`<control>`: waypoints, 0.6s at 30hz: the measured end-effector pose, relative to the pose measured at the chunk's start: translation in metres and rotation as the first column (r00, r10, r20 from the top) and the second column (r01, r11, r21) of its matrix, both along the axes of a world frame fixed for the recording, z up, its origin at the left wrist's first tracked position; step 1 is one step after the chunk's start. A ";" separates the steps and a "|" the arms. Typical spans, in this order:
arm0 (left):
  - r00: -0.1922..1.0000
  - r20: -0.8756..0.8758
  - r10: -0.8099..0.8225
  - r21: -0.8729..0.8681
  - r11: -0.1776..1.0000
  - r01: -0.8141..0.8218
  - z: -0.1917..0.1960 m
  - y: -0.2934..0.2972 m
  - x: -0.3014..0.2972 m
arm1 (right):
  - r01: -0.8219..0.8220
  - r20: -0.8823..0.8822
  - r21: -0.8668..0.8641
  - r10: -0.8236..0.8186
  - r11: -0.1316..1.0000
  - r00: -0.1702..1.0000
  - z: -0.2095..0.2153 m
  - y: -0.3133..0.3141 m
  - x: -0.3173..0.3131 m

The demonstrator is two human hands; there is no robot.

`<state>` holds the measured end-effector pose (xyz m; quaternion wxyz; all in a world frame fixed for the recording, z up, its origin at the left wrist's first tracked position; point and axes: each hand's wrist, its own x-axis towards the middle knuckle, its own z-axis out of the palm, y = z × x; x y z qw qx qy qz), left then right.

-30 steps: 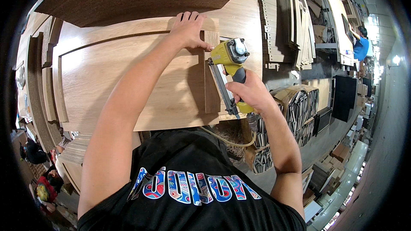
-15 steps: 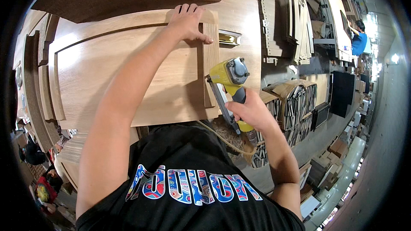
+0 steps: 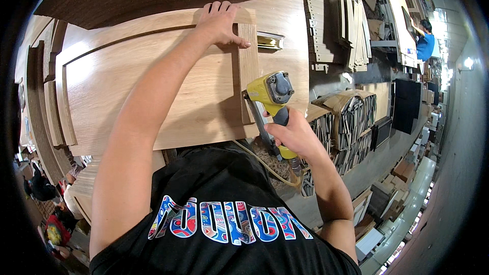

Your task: The person uses a pneumatic staple gun to attach wooden strips to the edges of wooden furniture panels and then lifts a partially assembled wooden box to place it onto the workspace.

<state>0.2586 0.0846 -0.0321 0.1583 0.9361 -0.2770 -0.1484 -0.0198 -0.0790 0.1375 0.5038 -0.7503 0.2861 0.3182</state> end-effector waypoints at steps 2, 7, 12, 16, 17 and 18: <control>1.000 0.026 0.001 0.005 1.000 -0.001 -0.003 0.000 0.001 | -0.022 -0.019 -0.057 0.021 0.998 1.000 0.003 0.004 0.003; 1.000 0.010 -0.012 -0.013 1.000 0.012 -0.001 0.003 0.003 | -0.003 -0.018 -0.068 0.002 0.998 1.000 0.008 0.002 -0.006; 0.999 0.037 0.011 -0.020 1.000 -0.010 -0.001 0.003 0.001 | 0.087 -0.083 0.010 -0.086 0.996 0.993 0.013 0.002 -0.042; 1.000 0.014 -0.010 -0.007 1.000 0.010 0.003 0.004 0.001 | 0.088 -0.117 0.004 -0.087 0.996 0.989 0.009 0.005 -0.060; 1.000 0.009 -0.011 -0.002 1.000 0.011 0.004 0.003 0.001 | 0.089 -0.120 0.006 -0.088 0.996 0.989 0.008 0.006 -0.063; 1.000 0.003 -0.013 0.003 1.000 0.013 0.003 0.003 0.001 | 0.090 -0.125 0.006 -0.089 0.996 0.988 0.007 0.007 -0.064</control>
